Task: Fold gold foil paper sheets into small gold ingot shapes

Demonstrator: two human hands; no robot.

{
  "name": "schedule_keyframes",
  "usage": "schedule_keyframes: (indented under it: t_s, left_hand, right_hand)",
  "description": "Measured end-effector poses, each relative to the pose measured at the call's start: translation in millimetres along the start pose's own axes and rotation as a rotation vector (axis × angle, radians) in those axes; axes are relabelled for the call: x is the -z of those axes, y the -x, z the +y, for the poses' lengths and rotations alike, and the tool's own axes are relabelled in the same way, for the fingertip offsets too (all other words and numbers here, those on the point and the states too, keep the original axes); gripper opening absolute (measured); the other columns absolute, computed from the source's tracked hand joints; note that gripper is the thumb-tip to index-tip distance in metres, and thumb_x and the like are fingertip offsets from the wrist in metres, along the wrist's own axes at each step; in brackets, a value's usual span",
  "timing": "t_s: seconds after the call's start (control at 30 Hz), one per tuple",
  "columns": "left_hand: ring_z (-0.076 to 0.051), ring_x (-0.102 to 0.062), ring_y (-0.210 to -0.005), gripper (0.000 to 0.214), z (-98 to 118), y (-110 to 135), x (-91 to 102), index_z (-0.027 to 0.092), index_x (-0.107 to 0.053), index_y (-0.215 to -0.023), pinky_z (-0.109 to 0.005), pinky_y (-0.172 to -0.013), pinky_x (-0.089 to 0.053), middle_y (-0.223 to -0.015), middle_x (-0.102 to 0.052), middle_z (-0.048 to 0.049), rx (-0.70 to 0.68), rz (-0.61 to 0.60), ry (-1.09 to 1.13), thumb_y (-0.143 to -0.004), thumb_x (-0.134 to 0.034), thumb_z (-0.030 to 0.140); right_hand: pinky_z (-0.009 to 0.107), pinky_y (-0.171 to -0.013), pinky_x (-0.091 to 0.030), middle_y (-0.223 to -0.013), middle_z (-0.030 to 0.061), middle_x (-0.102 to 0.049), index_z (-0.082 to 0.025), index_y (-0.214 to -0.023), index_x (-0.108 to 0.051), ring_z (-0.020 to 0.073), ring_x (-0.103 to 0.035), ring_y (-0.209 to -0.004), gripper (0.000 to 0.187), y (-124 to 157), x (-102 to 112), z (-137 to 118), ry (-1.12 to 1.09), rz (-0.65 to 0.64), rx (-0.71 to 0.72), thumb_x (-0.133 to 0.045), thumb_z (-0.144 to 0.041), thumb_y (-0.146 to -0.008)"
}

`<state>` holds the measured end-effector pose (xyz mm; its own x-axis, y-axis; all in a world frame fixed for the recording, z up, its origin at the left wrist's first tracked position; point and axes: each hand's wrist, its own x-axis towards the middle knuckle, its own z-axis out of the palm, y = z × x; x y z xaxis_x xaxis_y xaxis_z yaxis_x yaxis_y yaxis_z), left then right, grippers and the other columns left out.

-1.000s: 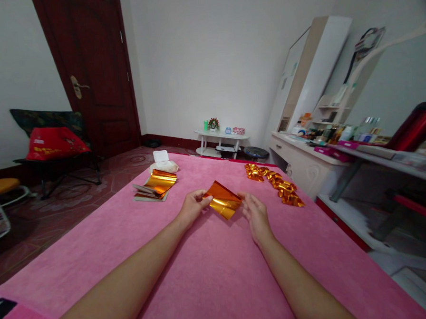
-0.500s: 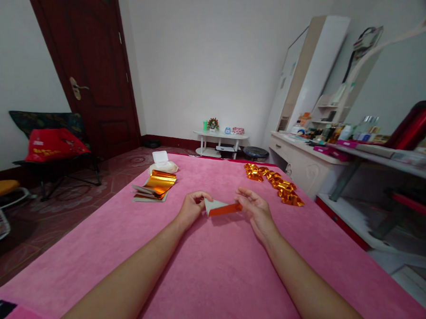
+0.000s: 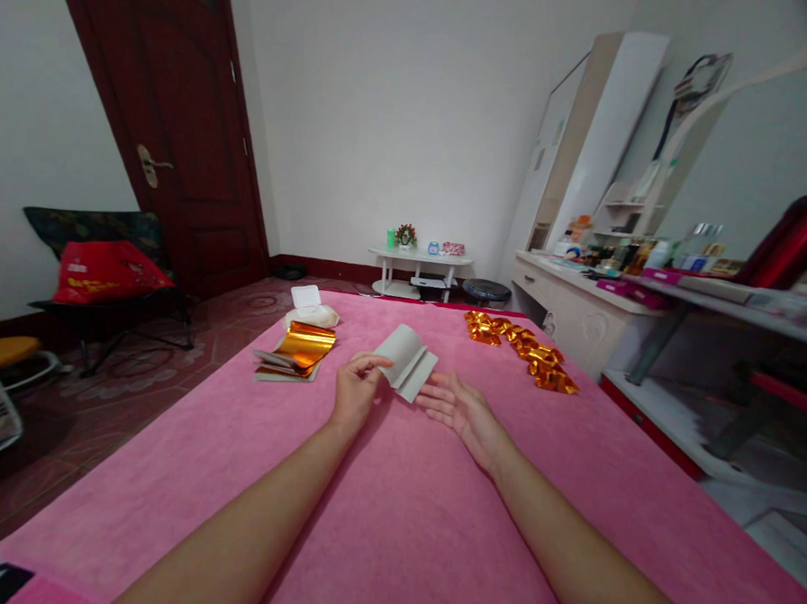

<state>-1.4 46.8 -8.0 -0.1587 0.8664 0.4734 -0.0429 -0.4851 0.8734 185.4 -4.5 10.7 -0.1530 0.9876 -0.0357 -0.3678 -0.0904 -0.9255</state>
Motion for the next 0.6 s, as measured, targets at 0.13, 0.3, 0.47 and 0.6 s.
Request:
schedule_keyframes:
  t_s: [0.13, 0.3, 0.47, 0.6]
  left_hand:
    - [-0.014, -0.055, -0.072, 0.025, 9.1, 5.2, -3.8, 0.017, -0.074, -0.078, -0.022, -0.063, -0.042, -0.074, -0.059, -0.0023, -0.149, -0.091, -0.146, -0.071, -0.051, 0.009]
    - [-0.016, -0.058, -0.079, 0.022, 17.4, 15.8, -13.9, 0.017, -0.073, -0.085, -0.025, -0.07, -0.044, -0.083, -0.064, -0.0044, -0.205, -0.204, -0.097, -0.079, -0.052, 0.014]
    - [-0.016, -0.06, -0.079, 0.021, 24.1, 25.1, -20.5, 0.018, -0.073, -0.087, -0.024, -0.069, -0.045, -0.086, -0.065, -0.0046, -0.266, -0.295, -0.08, -0.079, -0.054, 0.012]
    - [-0.015, -0.06, -0.082, 0.028, 28.2, 29.4, -22.6, 0.019, -0.072, -0.093, -0.024, -0.071, -0.046, -0.091, -0.065, -0.0044, -0.302, -0.306, -0.128, -0.078, -0.051, 0.008]
  right_hand:
    - [0.034, -0.084, -0.047, -0.109, 0.0109, -0.066, -0.02, -0.105, -0.056, 0.0226, -0.064, -0.097, 0.04, 2.5, -8.5, 3.6, 0.049, 0.034, 0.031, -0.067, -0.044, -0.074]
    - [0.035, -0.081, -0.05, -0.106, 0.0063, -0.067, -0.024, -0.106, -0.051, 0.0203, -0.066, -0.09, 0.047, -1.1, -9.6, 11.1, -0.046, 0.148, 0.057, -0.075, -0.037, -0.067]
    - [0.027, -0.068, -0.052, -0.083, 0.0007, -0.068, -0.021, -0.1, -0.055, 0.0152, -0.065, -0.072, 0.049, -4.8, -7.8, 14.5, -0.157, 0.2, 0.1, -0.08, -0.024, -0.057]
    - [0.025, -0.06, -0.05, -0.074, 0.0006, -0.068, -0.019, -0.095, -0.061, 0.014, -0.063, -0.062, 0.045, -8.4, 1.6, 8.9, -0.103, 0.224, 0.148, -0.077, -0.018, -0.053]
